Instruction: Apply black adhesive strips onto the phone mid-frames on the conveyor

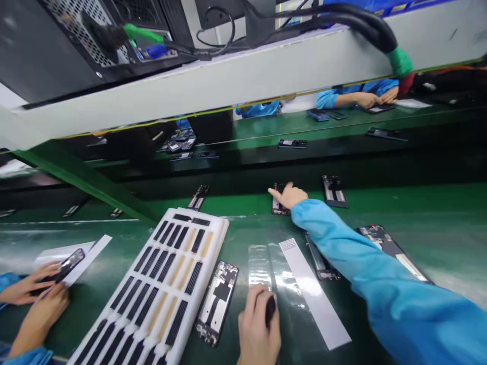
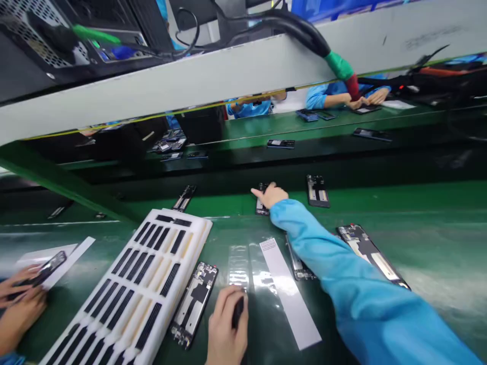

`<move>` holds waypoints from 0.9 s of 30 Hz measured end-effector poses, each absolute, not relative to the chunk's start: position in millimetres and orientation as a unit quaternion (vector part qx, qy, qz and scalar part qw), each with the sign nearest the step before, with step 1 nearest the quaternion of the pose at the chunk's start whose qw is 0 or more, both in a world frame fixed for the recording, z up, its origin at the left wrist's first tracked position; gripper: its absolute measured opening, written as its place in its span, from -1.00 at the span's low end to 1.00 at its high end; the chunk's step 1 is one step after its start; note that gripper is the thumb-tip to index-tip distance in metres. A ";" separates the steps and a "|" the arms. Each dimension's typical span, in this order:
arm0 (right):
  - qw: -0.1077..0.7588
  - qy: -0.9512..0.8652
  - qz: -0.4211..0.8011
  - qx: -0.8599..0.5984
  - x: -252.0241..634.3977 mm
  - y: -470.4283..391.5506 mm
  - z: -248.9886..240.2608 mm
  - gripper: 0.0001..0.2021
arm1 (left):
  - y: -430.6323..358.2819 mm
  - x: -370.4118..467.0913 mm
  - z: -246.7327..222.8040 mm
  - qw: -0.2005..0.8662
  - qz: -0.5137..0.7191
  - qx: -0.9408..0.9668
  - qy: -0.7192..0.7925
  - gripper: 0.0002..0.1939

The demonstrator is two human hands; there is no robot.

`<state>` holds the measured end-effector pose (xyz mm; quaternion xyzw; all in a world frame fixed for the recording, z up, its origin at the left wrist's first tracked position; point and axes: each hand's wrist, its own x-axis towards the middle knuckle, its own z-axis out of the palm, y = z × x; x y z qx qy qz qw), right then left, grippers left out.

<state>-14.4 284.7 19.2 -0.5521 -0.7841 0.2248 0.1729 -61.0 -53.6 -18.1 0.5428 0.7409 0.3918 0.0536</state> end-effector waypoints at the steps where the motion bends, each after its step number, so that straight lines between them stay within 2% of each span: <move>1: 0.161 -0.776 0.221 -0.568 -31.2 282.8 18.6 -0.44 | -52.7 -60.2 -17.1 0.061 0.388 0.558 0.731 -0.77; 5: 0.086 -0.757 0.207 -0.614 -47.7 290.0 43.0 -0.43 | -59.0 -67.3 -14.1 0.051 0.418 0.558 0.715 -0.78; 9: 0.055 -0.789 0.196 -0.580 4.3 237.6 67.5 -0.38 | -73.2 -77.0 -17.9 0.048 0.446 0.526 0.723 -0.84; 11: 0.041 -0.821 0.184 -0.539 40.6 175.2 57.5 -0.36 | -77.1 -77.3 -18.3 0.065 0.439 0.525 0.726 -0.86; 15: -0.003 -0.892 0.078 -0.445 110.5 60.2 5.5 -0.33 | -74.6 -74.4 -9.5 0.114 0.400 0.531 0.739 -0.84; 19: -0.003 -0.884 0.050 -0.464 148.7 39.0 -9.9 -0.49 | -72.0 -77.3 -1.1 0.121 0.339 0.556 0.749 -0.81; 22: 0.061 -0.866 0.183 -0.461 149.0 61.2 18.0 -0.51 | -84.5 -82.3 -6.0 0.107 0.294 0.566 0.763 -0.76; 25: 0.186 -0.784 0.398 -0.438 130.1 78.9 40.9 -0.40 | -108.5 -84.6 -18.0 0.085 0.243 0.568 0.782 -0.61; 27: 0.258 -0.703 0.491 -0.446 112.9 81.5 37.4 -0.31 | -123.4 -83.6 -24.5 0.081 0.204 0.577 0.787 -0.48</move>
